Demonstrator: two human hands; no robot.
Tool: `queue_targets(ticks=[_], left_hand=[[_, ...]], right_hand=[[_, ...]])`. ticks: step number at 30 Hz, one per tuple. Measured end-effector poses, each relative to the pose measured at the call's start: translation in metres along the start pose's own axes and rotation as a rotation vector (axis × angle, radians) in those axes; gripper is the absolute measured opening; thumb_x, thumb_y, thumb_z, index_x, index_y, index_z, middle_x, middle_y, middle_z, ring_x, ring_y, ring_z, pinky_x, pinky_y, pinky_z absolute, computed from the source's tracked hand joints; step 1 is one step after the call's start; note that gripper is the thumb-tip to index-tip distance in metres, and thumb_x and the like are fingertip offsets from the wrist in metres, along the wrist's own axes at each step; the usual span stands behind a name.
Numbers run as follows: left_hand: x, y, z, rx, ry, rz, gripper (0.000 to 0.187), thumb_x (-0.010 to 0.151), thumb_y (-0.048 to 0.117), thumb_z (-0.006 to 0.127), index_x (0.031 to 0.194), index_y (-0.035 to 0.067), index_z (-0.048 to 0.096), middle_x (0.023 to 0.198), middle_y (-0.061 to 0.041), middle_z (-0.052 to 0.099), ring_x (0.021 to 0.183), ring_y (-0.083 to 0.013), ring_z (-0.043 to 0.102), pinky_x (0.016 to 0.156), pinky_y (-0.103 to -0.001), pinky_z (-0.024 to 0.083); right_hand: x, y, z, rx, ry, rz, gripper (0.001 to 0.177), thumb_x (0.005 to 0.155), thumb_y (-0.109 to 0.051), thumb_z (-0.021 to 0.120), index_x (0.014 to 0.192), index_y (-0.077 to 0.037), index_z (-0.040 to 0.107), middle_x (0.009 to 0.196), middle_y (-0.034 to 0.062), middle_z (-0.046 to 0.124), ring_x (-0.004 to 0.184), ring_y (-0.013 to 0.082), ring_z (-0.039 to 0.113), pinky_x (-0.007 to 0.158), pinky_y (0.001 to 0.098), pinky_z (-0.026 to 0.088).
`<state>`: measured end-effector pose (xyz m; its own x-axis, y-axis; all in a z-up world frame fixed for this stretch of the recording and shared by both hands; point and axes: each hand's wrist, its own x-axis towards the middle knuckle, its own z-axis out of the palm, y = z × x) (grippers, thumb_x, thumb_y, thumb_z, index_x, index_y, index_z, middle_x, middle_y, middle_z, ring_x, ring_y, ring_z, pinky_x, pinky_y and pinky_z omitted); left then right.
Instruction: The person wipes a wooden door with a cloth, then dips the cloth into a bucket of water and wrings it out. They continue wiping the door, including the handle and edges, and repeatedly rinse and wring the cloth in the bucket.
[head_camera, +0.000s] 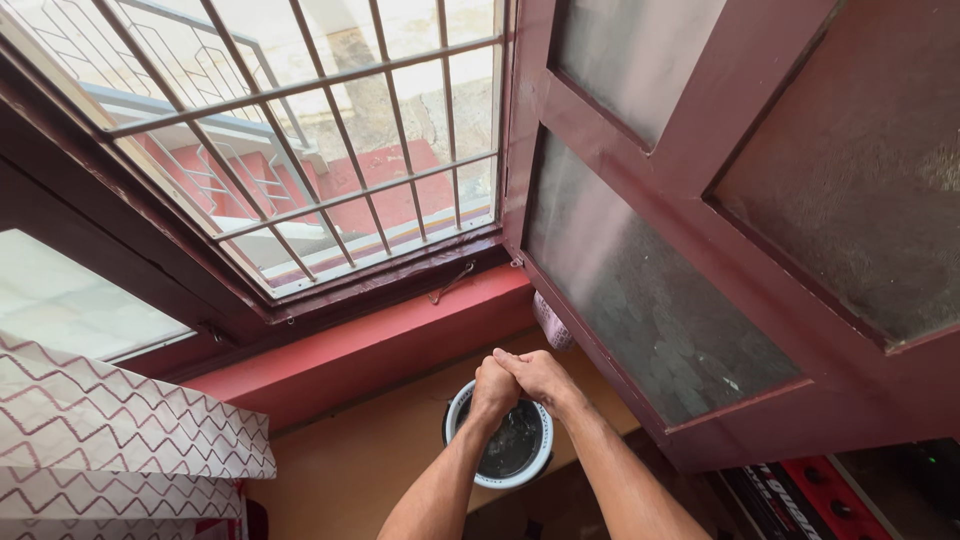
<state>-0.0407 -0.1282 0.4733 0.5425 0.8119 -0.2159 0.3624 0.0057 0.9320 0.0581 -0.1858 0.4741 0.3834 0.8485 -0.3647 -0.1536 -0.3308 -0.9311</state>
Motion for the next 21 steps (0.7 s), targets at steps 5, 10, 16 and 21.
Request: queue_targets(ticks=[5,10,16,21], left_hand=[[0.008,-0.01,0.001,0.05,0.017,0.021,0.036,0.092,0.025,0.056,0.089,-0.006,0.074,0.079,-0.021,0.076,0.071,-0.0244,0.074,0.061,-0.043,0.056],[0.025,-0.037,0.007,-0.003,0.039,0.131,0.036,0.089,0.026,0.055,0.088,-0.006,0.073,0.082,-0.025,0.077,0.079,-0.0308,0.079,0.067,-0.046,0.059],[0.044,-0.045,0.002,0.025,0.115,0.153,0.04,0.089,0.032,0.057,0.088,-0.005,0.073,0.084,-0.028,0.073,0.088,-0.0341,0.079,0.073,-0.046,0.059],[0.066,-0.027,-0.005,0.011,0.114,0.117,0.049,0.092,0.041,0.049,0.095,-0.002,0.073,0.089,-0.024,0.074,0.091,-0.0305,0.078,0.078,-0.043,0.058]], right_hand=[[0.012,0.012,-0.002,0.008,0.017,-0.032,0.048,0.096,-0.043,0.067,0.097,0.003,0.078,0.089,0.0081,0.076,0.076,0.0142,0.07,0.068,0.0318,0.058],[0.043,0.039,-0.007,-0.051,0.075,-0.102,0.05,0.095,-0.044,0.072,0.074,0.002,0.074,0.068,0.0035,0.067,0.054,0.0106,0.053,0.047,0.0301,0.042],[0.073,0.064,-0.007,0.008,0.054,-0.133,0.049,0.093,-0.041,0.072,0.078,0.005,0.078,0.075,0.0066,0.076,0.064,0.0122,0.064,0.06,0.0313,0.054],[0.062,0.043,-0.009,-0.132,-0.051,-0.169,0.045,0.094,-0.04,0.072,0.091,0.005,0.078,0.083,0.007,0.078,0.077,0.0118,0.071,0.075,0.0297,0.058]])
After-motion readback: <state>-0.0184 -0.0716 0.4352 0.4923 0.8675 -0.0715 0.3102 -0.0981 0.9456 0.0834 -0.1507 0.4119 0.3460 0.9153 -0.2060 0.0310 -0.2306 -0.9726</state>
